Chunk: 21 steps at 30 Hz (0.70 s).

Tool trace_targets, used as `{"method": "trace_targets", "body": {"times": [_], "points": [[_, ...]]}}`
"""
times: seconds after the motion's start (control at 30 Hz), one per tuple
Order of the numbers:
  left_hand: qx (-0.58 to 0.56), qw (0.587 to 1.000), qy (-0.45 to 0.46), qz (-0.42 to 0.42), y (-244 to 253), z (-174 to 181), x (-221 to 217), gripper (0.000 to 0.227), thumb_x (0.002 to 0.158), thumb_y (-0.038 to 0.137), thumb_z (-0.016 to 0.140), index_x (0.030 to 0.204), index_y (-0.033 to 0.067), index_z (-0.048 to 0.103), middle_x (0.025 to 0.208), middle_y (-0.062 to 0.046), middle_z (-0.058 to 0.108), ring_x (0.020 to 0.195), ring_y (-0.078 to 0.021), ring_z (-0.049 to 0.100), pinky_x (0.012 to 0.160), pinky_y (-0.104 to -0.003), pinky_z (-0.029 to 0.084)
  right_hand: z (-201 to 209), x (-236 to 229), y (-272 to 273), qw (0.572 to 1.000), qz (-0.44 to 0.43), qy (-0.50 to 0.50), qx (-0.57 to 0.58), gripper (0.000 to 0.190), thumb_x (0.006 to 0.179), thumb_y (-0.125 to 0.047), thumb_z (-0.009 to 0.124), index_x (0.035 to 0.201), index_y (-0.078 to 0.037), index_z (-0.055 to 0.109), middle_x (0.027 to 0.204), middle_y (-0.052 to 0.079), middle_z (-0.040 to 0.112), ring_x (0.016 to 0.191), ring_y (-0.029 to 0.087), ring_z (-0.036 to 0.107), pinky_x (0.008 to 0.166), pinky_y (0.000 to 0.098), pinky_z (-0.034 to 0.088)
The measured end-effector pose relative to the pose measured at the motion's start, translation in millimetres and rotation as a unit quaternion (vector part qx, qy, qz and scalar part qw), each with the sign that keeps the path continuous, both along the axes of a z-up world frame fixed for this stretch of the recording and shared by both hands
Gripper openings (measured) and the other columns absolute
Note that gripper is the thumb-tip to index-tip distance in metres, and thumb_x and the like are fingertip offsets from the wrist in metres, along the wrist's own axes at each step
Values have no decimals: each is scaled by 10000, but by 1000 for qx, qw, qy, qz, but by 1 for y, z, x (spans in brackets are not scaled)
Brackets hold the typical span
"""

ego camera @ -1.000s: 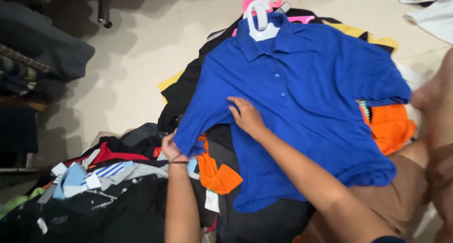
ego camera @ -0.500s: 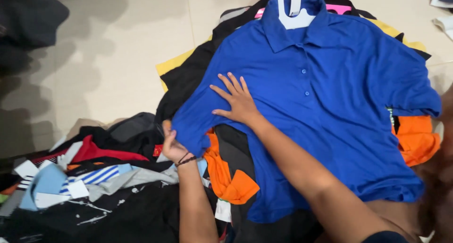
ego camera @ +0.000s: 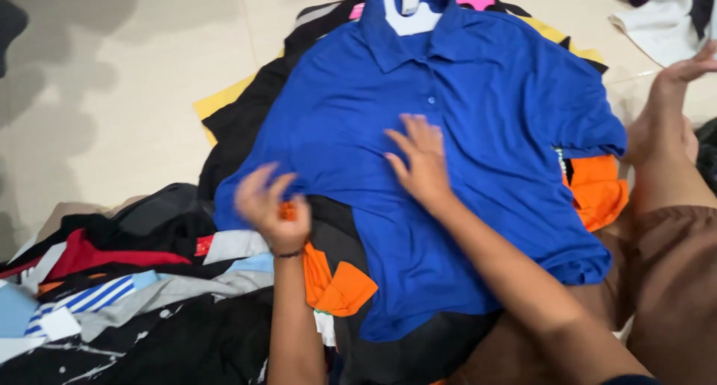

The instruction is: The person is sitting on the floor, sorting through a pile of clothes and placing individual shirts onto plastic hangers.

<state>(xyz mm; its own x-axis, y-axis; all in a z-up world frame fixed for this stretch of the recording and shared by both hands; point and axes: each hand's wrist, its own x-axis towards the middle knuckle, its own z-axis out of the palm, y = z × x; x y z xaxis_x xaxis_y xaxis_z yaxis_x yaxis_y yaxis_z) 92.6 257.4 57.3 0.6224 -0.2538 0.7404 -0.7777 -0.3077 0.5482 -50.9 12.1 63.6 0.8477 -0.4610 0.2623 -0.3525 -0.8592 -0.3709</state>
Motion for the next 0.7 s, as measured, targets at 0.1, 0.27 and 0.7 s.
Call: {"method": "trace_targets", "body": {"times": [0.1, 0.27, 0.7], "points": [[180, 945, 81, -260, -29, -26, -16, 458, 755, 290, 726, 1212, 299, 724, 1338, 34, 647, 1288, -254, 521, 1091, -484, 297, -48, -65, -33, 989, -73, 131, 11, 715, 956, -592, 574, 1592, -341, 367, 1697, 132, 221, 1556, 405, 158, 1214, 674, 76], [289, 917, 113, -250, -33, -46, -19, 524, 754, 369, 709, 1276, 392, 660, 1486, 100, 529, 1406, -211, 396, 1134, -500, 192, -47, -64, -26, 991, -72, 113, -22, 740, 986, -645, 486, 1621, -305, 318, 1713, 136, 170, 1576, 380, 90, 1215, 651, 24], [326, 906, 108, -247, -35, -45, -21, 769, 688, 285, 563, 1450, 380, 539, 1571, 111, 436, 1459, -208, 308, 1124, -461, 193, -52, -79, 40, 983, 47, 170, 46, 853, 953, -698, 485, 1649, -312, 179, 1728, 140, 26, 1567, 442, -55, 1177, 732, -44]]}}
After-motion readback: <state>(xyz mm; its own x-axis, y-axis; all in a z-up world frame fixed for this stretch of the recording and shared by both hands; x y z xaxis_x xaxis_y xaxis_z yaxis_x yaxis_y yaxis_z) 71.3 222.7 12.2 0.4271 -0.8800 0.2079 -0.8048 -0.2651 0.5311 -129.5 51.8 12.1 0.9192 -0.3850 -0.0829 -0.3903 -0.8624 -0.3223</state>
